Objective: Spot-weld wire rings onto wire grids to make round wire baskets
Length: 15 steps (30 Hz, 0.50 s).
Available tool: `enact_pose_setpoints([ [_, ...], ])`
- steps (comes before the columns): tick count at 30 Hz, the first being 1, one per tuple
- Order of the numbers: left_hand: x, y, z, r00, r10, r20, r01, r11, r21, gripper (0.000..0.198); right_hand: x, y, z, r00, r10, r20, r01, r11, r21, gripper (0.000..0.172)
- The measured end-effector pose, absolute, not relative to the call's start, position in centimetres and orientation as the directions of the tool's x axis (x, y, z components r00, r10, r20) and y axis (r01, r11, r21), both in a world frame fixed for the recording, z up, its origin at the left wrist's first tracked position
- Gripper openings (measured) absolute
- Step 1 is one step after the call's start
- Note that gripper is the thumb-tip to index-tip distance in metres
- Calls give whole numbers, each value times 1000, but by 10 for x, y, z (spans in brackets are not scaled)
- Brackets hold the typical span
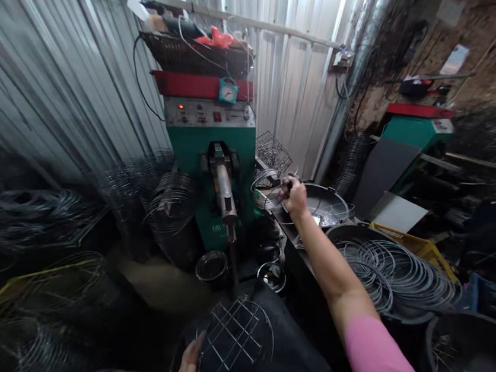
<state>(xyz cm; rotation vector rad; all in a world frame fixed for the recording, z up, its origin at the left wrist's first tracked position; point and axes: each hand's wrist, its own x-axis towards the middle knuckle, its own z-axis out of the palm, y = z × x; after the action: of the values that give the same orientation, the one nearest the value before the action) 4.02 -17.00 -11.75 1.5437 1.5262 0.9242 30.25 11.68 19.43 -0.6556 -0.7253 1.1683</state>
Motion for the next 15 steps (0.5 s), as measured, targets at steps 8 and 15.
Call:
enact_pose_setpoints([
  [8, 51, -173, -127, -53, 994, 95, 440, -62, 896, 113, 315, 78, 224, -279, 959, 46, -245, -24, -969, 6],
  [15, 48, -170, -91, 1, 1000, -10, 415, 9, 910, 81, 325, 35, 111, -200, 865, -461, 593, -268, -760, 20],
])
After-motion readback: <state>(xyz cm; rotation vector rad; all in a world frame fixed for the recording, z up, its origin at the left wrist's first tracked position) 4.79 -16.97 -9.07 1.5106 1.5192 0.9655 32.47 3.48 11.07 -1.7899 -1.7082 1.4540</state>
